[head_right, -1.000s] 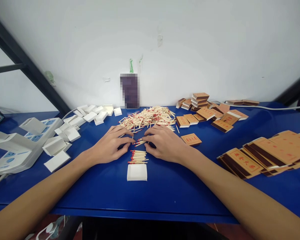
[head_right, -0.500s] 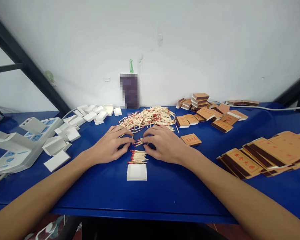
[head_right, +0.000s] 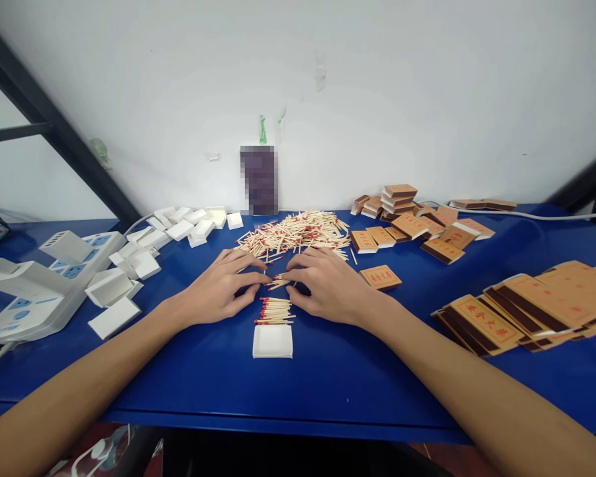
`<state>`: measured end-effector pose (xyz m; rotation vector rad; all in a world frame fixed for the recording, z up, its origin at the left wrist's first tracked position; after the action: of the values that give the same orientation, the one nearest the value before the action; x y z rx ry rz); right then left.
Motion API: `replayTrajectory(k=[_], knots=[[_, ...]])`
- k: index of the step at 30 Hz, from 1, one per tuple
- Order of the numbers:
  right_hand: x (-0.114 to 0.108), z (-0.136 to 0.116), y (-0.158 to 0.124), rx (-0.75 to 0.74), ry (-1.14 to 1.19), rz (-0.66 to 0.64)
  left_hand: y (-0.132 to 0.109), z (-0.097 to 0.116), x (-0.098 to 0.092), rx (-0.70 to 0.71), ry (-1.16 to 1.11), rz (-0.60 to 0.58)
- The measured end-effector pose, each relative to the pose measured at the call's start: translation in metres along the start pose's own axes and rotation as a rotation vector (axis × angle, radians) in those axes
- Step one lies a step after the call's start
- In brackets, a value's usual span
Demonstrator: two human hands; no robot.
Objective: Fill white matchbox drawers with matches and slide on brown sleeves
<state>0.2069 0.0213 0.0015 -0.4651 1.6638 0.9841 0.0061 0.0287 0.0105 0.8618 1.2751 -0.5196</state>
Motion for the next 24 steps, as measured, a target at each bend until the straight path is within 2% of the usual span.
replayTrajectory(k=[15,24], knots=[[0.0012,0.0042,-0.0013,-0.039,0.056,0.072,0.0001,0.0001,0.001,0.021,0.007,-0.025],[0.0044,0.0015,0.0022,-0.017,0.056,0.053,0.001,-0.0004,0.0019,-0.005,0.012,-0.049]])
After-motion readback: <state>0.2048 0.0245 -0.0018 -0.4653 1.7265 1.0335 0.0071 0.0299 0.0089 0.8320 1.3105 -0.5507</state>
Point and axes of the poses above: each hand's wrist, its own y-axis towards the middle knuckle, its own x-axis out of the palm, z = x × y, the point moved 3 cm from there along y, towards the middle knuckle, and after that the axes turned 5 degrees about -x, right-handed, at the moved point
